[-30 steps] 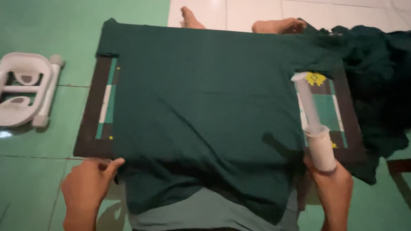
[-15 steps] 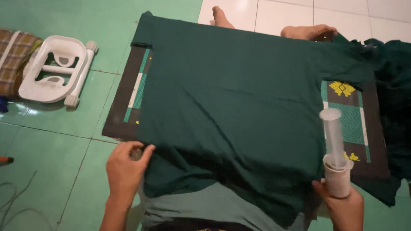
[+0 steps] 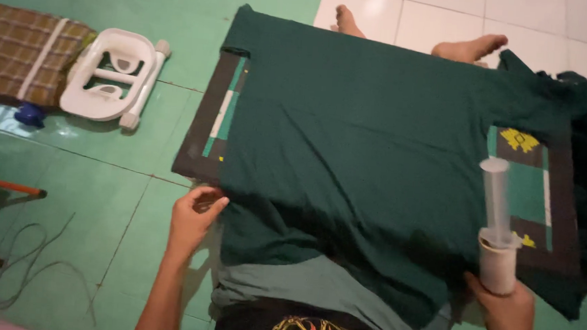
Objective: Cleaning a green t-shirt using a lint roller on a flat work board
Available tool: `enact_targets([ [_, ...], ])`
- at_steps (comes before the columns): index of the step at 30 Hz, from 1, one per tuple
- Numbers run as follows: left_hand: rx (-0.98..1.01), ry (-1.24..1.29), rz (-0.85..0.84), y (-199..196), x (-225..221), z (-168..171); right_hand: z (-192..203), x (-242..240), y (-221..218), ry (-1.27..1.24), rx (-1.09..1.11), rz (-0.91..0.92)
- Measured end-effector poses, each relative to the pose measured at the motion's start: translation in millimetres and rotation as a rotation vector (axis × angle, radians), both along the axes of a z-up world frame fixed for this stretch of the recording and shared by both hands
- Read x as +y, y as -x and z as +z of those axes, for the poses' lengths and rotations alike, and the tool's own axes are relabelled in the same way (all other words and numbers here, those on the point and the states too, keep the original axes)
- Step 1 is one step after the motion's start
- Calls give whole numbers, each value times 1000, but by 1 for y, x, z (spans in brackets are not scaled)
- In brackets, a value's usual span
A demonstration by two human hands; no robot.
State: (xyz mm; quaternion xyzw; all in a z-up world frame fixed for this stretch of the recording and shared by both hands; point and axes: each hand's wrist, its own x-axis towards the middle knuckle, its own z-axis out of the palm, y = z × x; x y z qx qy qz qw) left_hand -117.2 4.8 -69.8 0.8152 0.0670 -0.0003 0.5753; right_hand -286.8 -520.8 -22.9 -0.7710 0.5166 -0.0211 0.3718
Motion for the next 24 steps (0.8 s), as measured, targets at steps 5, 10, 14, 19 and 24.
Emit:
enact_targets([
  [5, 156, -191, 110, -1, -4, -8, 34, 21, -4, -69, -85, -52],
  [10, 354, -243, -141, 5, -21, 16, -27, -17, 13, -6, -199, 57],
  [14, -278, -431, 142, 16, -41, 12, -11, -5, 6, -91, -137, 15],
  [19, -33, -181, 47, 11, -38, 10, 28, 17, 0, -189, -5, -85],
  [24, 282, 368, -94, 7, -7, 39, -11, -26, 36, -16, -179, 20],
])
